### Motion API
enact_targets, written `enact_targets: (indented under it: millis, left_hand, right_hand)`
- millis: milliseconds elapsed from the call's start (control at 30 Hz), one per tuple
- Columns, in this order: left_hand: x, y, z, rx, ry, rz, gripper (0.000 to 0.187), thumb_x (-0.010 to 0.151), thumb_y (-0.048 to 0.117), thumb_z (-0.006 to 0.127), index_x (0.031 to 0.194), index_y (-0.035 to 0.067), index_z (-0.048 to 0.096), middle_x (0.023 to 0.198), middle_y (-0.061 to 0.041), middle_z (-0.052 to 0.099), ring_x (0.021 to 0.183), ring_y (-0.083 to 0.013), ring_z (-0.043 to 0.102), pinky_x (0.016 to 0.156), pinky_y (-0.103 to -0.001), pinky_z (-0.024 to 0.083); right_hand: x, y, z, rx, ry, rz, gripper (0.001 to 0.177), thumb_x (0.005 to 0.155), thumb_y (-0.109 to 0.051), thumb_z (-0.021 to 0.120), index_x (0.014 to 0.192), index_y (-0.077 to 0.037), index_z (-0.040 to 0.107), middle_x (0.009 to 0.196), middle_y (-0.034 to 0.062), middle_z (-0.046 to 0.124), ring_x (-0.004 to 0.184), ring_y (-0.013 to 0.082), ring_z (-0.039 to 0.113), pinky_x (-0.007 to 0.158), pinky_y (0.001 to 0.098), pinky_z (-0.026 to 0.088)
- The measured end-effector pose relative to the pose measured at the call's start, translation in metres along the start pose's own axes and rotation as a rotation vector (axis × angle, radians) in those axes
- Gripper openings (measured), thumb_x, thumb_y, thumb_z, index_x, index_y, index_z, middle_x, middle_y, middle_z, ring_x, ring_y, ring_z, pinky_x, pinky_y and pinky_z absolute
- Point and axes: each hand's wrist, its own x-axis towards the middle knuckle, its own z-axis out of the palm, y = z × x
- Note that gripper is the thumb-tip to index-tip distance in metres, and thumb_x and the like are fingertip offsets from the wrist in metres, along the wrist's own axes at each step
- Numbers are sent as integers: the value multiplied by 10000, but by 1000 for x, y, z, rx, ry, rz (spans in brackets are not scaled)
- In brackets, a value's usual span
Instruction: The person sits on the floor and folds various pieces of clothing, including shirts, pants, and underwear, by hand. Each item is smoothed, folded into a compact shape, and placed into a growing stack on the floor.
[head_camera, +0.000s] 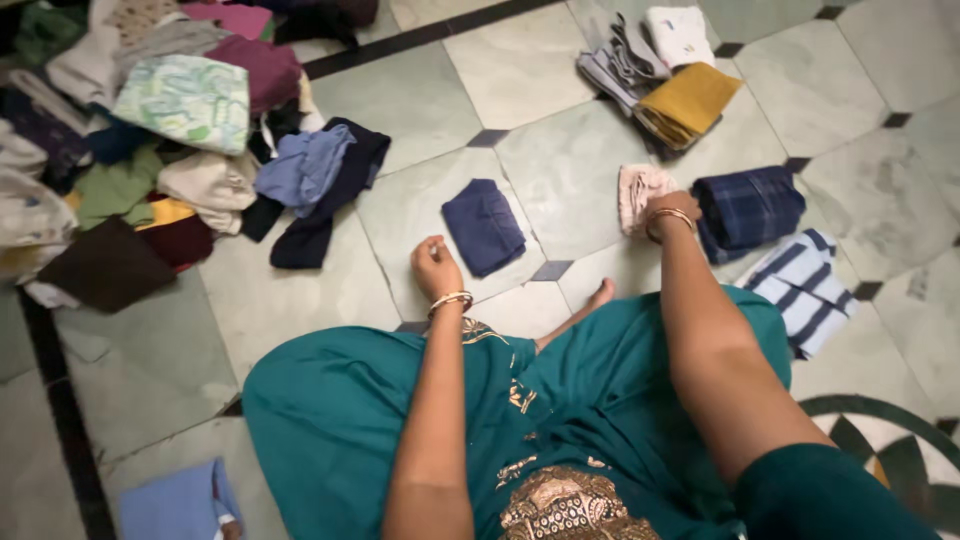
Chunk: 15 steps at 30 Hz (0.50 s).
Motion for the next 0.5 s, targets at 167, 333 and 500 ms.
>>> enact_targets:
  millis: [167,333,500]
  left_hand:
    - [-6,-16,5,103,0,135,197,887,-18,616,976,102,745,1148,-140,661,1047,-324,647,888,-417,534]
    - [-4,-23,16,99,-99,69,170,870,25,642,993,101,730,1135,-143,670,1048,-324,658,910,-407,553]
    - [-9,-33,25,107,-124,53,150,841,74,702,989,76,726,1129,-175,656,1039,-356,640,905,-418,541]
  right_hand:
    - [-3,-1,-11,364,-422,58,593,724,-409,870,1067,54,729,1019,191,732,867,288,683,781,419,536]
    - [-36,-37,-33,544,-462,-207,514,726,-297,875,1042,69,703,973,149,723,832,244,663,702,390,538]
    - [-110,-85,-61,944,-719,-485,479,820,-203,783,1216,10,618,1075,72,696,897,185,704,669,324,579]
